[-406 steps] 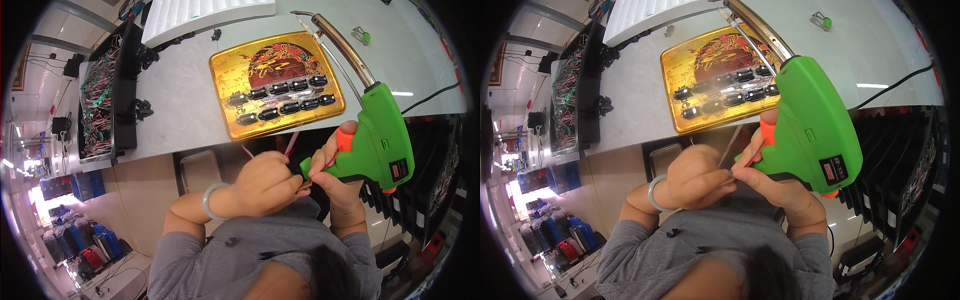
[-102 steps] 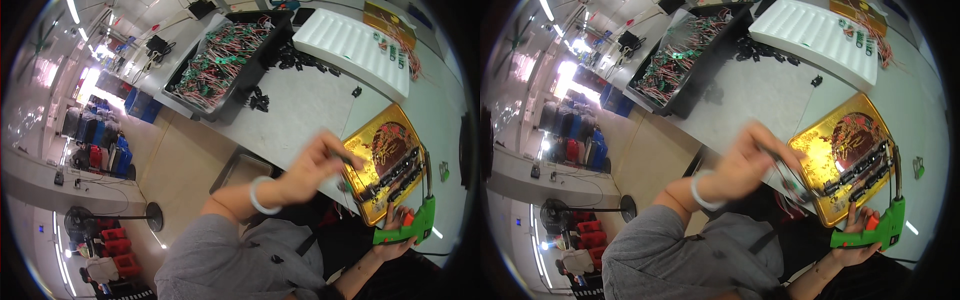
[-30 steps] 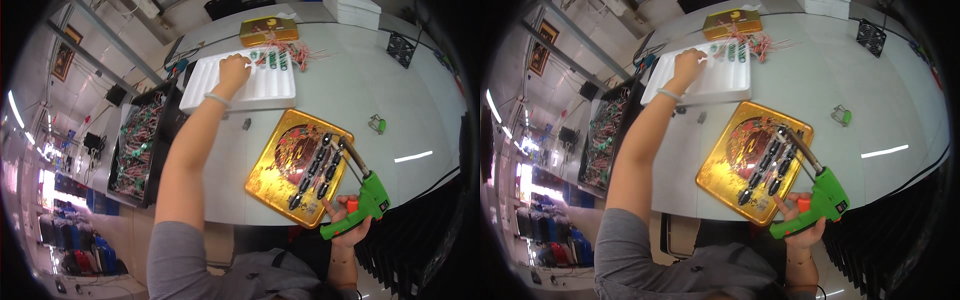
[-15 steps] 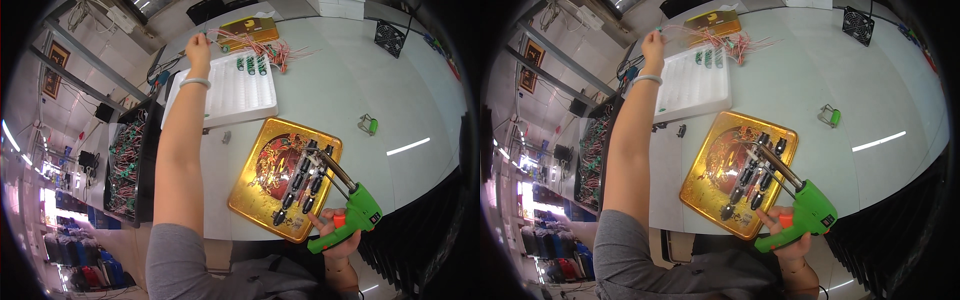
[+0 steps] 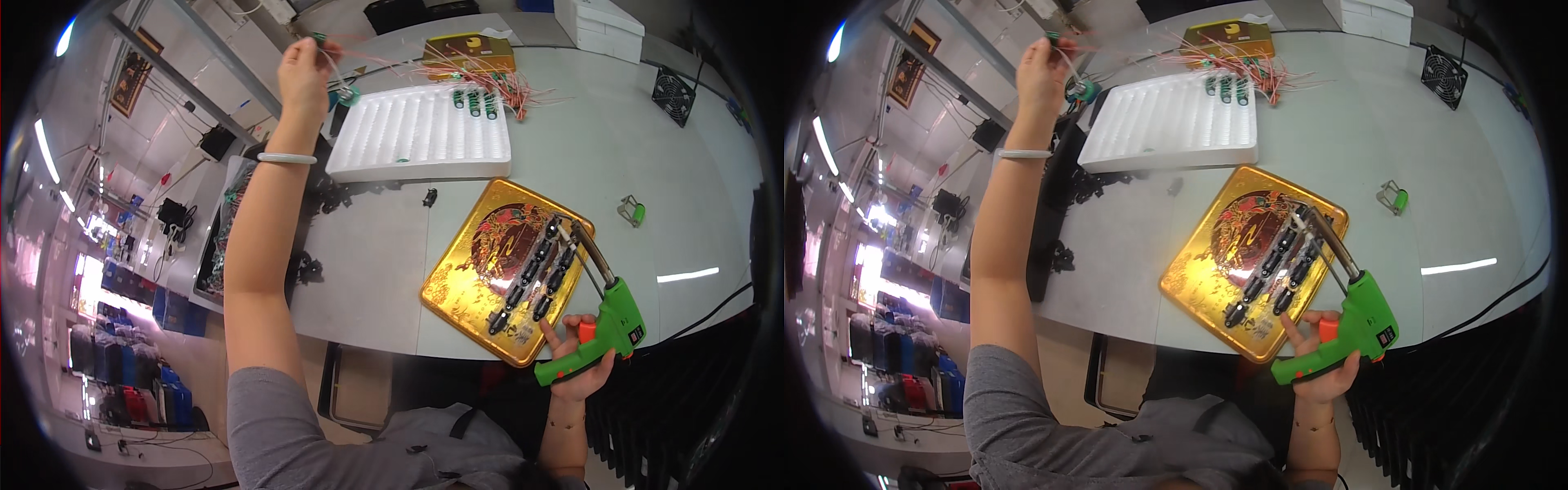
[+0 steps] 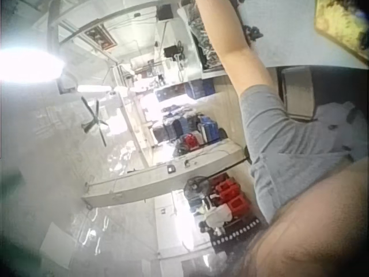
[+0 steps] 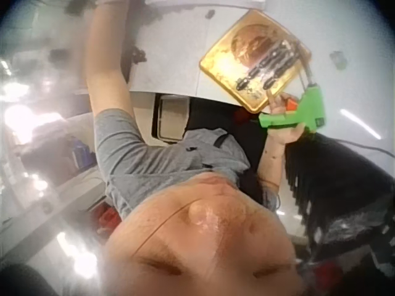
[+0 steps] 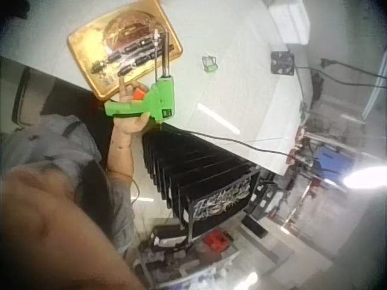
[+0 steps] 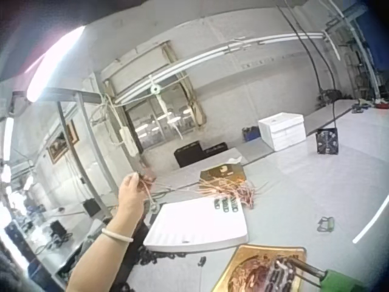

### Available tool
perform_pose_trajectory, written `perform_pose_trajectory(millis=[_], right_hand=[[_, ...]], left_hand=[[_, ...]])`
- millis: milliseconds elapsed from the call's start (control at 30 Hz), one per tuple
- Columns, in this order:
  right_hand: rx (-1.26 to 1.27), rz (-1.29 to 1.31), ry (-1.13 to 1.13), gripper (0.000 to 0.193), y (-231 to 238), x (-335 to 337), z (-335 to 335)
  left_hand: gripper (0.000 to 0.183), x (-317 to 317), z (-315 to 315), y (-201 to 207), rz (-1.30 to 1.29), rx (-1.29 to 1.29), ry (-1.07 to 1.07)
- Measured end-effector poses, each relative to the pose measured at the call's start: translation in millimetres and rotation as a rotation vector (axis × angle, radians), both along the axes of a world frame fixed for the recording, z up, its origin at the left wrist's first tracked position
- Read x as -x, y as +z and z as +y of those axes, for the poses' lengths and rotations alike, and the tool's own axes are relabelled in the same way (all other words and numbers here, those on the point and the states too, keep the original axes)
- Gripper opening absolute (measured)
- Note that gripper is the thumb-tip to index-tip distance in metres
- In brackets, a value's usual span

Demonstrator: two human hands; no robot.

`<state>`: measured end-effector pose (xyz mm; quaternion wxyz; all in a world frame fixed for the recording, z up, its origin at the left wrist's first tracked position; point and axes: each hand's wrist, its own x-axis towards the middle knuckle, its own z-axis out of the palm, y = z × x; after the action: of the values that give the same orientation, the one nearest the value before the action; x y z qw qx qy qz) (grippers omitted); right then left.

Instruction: The person uses a green hot air gun to solder wires onto small black electronic components. They repeatedly pick up components from a tray, apply heat to the connection points, and place the finished units into a white foam organizer.

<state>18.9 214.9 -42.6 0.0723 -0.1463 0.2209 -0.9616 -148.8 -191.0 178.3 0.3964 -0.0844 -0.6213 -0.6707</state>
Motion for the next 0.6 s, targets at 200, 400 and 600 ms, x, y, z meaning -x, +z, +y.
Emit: perform_pose_trajectory(millis=[200, 400, 600], right_hand=[[-0.017, -0.038, -0.033, 0.048, 2.4, 0.7, 1.5], [0.001, -0.092, -0.035, 0.048, 5.0, -1.1, -1.3], [0.011, -0.029, 0.013, 0.049, -2.0, 0.4, 3.9]], left_hand=[[0.016, 4.3, 20.0, -35.1, -0.318, -0.039, 0.042], [0.016, 59.8, 26.1, -85.8, -0.456, -0.015, 0.120], [0.017, 115.6, 34.9, -132.0, -0.658, 0.003, 0.249]])
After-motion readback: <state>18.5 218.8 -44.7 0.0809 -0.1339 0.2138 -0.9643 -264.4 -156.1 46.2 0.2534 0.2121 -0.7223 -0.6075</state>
